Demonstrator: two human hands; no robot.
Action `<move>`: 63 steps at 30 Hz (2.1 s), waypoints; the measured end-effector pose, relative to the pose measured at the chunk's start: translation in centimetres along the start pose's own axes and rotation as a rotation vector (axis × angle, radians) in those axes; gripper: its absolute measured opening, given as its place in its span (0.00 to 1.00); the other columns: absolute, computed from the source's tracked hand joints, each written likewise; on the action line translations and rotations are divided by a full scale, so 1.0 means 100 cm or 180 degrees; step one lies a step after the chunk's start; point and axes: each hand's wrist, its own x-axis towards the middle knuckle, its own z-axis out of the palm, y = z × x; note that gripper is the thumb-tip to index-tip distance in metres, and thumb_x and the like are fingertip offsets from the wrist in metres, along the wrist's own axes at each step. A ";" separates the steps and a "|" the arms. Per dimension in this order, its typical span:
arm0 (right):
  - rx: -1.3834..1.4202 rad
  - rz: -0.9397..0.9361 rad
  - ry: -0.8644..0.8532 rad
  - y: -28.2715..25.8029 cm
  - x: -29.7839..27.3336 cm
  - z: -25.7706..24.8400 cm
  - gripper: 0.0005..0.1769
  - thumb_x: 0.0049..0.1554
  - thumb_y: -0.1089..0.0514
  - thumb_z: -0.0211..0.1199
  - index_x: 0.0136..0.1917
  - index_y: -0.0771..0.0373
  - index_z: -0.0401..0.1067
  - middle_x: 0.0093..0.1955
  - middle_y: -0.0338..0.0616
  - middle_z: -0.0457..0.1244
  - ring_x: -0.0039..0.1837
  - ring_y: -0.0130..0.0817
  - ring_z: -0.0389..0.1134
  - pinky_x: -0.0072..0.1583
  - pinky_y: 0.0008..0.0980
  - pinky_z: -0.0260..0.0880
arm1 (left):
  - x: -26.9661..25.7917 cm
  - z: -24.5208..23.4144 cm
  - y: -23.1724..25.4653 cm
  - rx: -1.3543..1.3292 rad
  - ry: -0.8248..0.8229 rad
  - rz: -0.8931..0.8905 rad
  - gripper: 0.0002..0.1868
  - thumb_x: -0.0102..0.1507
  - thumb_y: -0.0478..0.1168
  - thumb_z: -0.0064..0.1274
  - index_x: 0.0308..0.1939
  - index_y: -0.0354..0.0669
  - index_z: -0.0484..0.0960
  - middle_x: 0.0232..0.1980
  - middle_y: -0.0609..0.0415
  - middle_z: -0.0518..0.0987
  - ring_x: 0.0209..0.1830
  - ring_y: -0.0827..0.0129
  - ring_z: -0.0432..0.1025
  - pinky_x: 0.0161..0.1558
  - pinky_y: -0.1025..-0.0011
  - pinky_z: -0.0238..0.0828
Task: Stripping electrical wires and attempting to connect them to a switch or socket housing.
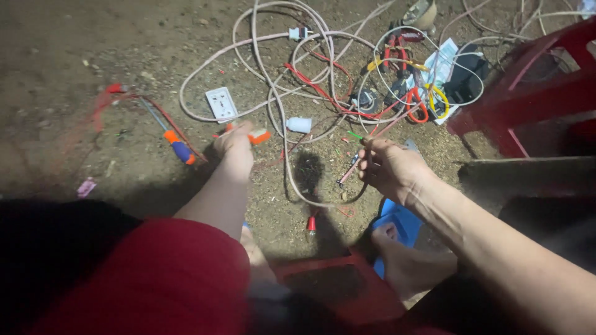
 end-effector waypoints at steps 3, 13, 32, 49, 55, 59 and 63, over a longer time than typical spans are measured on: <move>-0.0011 -0.0096 -0.0110 -0.014 -0.018 0.011 0.14 0.61 0.58 0.62 0.59 0.61 0.68 0.41 0.39 0.64 0.40 0.29 0.67 0.46 0.31 0.72 | 0.003 0.011 0.011 -0.2125 -0.0875 0.0109 0.21 0.60 0.34 0.65 0.58 0.49 0.83 0.50 0.55 0.80 0.39 0.69 0.75 0.32 0.83 0.74; 0.0360 -0.0295 -0.0383 -0.033 -0.050 0.003 0.11 0.64 0.55 0.58 0.57 0.60 0.64 0.43 0.35 0.60 0.41 0.25 0.64 0.45 0.25 0.67 | -0.124 -0.063 0.088 -0.3907 -0.2744 -0.0655 0.12 0.54 0.29 0.54 0.38 0.37 0.69 0.39 0.49 0.67 0.40 0.55 0.68 0.33 0.67 0.67; 0.0890 -0.0510 -0.1490 -0.098 -0.139 0.038 0.06 0.65 0.55 0.62 0.50 0.57 0.67 0.46 0.42 0.69 0.37 0.24 0.63 0.40 0.23 0.70 | -0.328 -0.142 0.142 -0.2312 -0.2205 -0.0075 0.20 0.68 0.32 0.48 0.65 0.33 0.73 0.62 0.37 0.79 0.59 0.53 0.75 0.63 0.58 0.76; 0.1558 0.0100 -0.0350 -0.070 -0.053 0.011 0.10 0.70 0.52 0.45 0.61 0.55 0.52 0.62 0.42 0.65 0.56 0.35 0.73 0.56 0.36 0.79 | -0.250 -0.070 0.104 -0.0409 -0.0694 0.2580 0.37 0.52 0.47 0.67 0.64 0.56 0.71 0.62 0.47 0.79 0.62 0.52 0.78 0.59 0.59 0.78; 0.1513 0.0312 -0.0631 -0.059 -0.067 0.023 0.09 0.70 0.50 0.46 0.52 0.56 0.61 0.57 0.42 0.72 0.58 0.37 0.76 0.65 0.39 0.73 | -0.299 -0.077 0.086 0.0049 -0.0620 0.3582 0.36 0.57 0.44 0.64 0.68 0.52 0.69 0.59 0.40 0.68 0.65 0.35 0.71 0.64 0.47 0.69; 0.2103 0.0640 -0.0666 -0.057 -0.074 0.033 0.10 0.71 0.52 0.46 0.55 0.59 0.63 0.50 0.31 0.69 0.50 0.25 0.74 0.57 0.31 0.77 | -0.303 -0.068 0.071 0.0162 -0.0288 0.4251 0.30 0.62 0.49 0.63 0.64 0.50 0.68 0.52 0.43 0.66 0.59 0.34 0.70 0.59 0.45 0.69; 0.1813 0.0530 -0.0557 -0.069 -0.109 0.034 0.15 0.72 0.49 0.42 0.46 0.55 0.64 0.50 0.35 0.72 0.54 0.31 0.76 0.64 0.39 0.76 | -0.303 -0.077 0.075 0.0145 -0.0186 0.4653 0.26 0.68 0.55 0.56 0.64 0.48 0.68 0.49 0.44 0.65 0.56 0.41 0.67 0.59 0.50 0.66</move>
